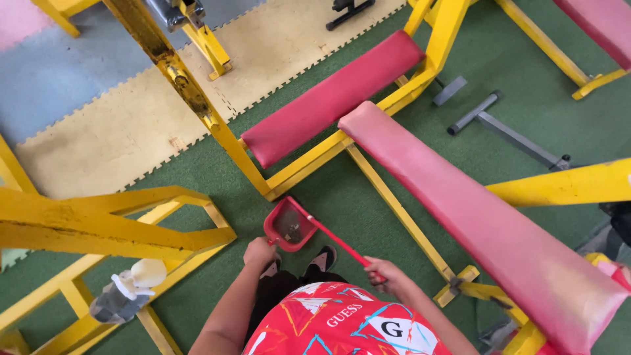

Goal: Sweeping the gym floor around equipment using a handheld brush and dustpan.

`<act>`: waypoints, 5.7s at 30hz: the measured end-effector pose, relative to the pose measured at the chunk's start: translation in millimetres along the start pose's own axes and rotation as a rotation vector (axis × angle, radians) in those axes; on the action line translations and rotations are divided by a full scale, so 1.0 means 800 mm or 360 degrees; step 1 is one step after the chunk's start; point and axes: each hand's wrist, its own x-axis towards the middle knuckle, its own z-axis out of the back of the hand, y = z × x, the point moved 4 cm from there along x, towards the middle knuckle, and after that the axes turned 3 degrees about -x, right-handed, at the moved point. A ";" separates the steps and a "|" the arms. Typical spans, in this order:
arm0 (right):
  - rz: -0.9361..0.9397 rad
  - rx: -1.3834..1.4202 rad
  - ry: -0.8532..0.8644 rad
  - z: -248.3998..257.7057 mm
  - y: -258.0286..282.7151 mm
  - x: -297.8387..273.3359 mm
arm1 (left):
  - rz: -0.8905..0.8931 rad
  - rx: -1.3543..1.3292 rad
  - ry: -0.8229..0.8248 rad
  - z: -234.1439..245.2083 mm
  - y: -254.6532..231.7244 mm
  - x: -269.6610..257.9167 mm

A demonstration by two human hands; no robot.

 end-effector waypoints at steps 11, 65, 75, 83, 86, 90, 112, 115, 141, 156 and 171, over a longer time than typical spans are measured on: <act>0.0266 0.0401 -0.0554 0.052 -0.051 0.124 | -0.0300 0.0389 0.0124 0.021 0.021 0.033; 0.0534 0.1598 -0.0333 -0.102 -0.349 -0.090 | -0.1071 0.1050 0.0435 -0.050 -0.034 0.039; 0.0520 0.2169 -0.0640 0.079 -0.432 0.074 | -0.0998 0.1100 0.0477 -0.141 -0.089 -0.030; 0.0377 0.1617 -0.0322 -0.046 -0.383 0.045 | -0.0930 0.1184 0.0442 -0.185 -0.117 -0.065; 0.0313 0.1670 -0.0119 -0.033 -0.379 -0.028 | -0.0894 0.1177 0.0407 -0.188 -0.129 -0.078; 0.0396 0.1644 0.0089 -0.008 -0.378 -0.100 | -0.0838 0.1155 0.0339 -0.173 -0.169 -0.122; 0.0681 0.2770 -0.0463 0.263 -0.490 -0.119 | -0.1167 0.1242 0.0371 -0.211 -0.412 -0.079; 0.0604 0.2930 -0.0475 0.276 -0.457 -0.109 | -0.1171 0.1403 0.0419 -0.211 -0.448 -0.063; 0.0660 0.2370 -0.0167 0.087 -0.131 -0.101 | -0.1314 0.1559 0.0632 -0.220 -0.585 0.064; 0.0420 0.2304 -0.0415 0.121 -0.098 0.171 | -0.1220 0.1518 0.0534 -0.179 -0.508 0.047; 0.0627 0.2064 0.0032 0.130 -0.216 -0.113 | -0.1054 0.1107 0.0316 -0.166 -0.370 -0.041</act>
